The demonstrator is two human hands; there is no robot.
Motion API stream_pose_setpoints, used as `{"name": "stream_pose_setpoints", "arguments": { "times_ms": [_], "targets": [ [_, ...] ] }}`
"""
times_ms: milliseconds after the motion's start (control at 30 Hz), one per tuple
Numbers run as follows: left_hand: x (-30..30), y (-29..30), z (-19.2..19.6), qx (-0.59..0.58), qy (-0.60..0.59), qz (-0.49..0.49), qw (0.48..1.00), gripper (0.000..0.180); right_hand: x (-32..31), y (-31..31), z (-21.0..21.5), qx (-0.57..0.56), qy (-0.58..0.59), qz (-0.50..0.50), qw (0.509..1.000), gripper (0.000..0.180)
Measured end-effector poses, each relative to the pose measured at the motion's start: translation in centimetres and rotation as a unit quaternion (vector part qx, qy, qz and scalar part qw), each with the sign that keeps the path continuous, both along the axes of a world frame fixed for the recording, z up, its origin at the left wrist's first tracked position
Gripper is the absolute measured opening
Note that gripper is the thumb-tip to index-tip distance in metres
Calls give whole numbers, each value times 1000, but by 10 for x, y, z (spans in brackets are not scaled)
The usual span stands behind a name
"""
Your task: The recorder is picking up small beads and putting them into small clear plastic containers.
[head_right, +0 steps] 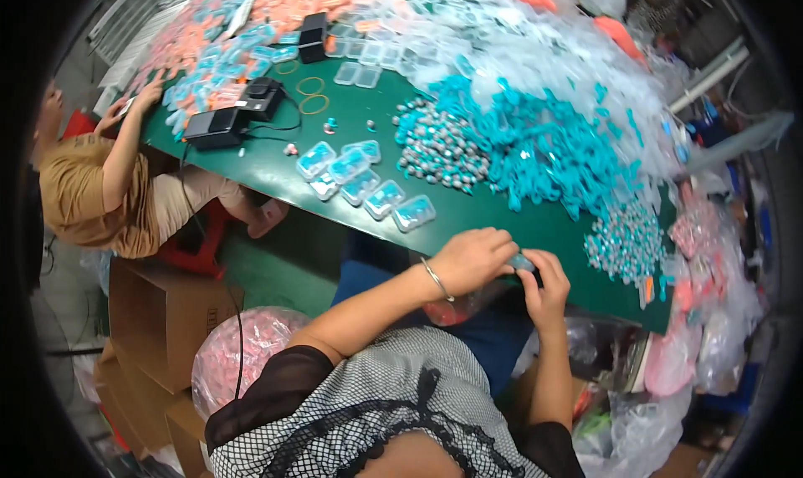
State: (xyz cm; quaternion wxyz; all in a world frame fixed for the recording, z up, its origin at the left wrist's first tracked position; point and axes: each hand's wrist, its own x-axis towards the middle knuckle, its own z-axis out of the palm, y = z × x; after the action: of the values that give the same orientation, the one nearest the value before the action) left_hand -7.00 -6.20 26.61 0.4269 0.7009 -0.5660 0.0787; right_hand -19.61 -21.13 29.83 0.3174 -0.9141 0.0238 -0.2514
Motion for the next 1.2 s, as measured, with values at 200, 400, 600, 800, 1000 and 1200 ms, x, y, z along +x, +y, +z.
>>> {"name": "stream_pose_setpoints", "arguments": {
  "times_ms": [200, 400, 600, 800, 1000, 1200],
  "targets": [
    [9, 29, 28, -56, 89, -36, 994, 25, 12, 16, 15, 36, -42, 41, 998, 22],
    [5, 49, 49, -45, 156, -36, 986, 23, 16, 20, 31, 27, -72, 99, 992, 24],
    [27, 91, 58, -40, -8, 140, 989, 25, 26, 32, 31, -15, -77, 89, 993, 41],
    [51, 129, 45, 90, -105, 312, 940, 28, 36, 11, 16, 7, -60, 6, 998, 26],
    [47, 127, 46, 63, -106, 337, 934, 30, 109, 1, 45, -101, -135, 17, 986, 22],
    [39, 98, 44, 30, -105, 300, 948, 22, 231, -9, 57, -313, -129, -23, 941, 44]
  ]
}}
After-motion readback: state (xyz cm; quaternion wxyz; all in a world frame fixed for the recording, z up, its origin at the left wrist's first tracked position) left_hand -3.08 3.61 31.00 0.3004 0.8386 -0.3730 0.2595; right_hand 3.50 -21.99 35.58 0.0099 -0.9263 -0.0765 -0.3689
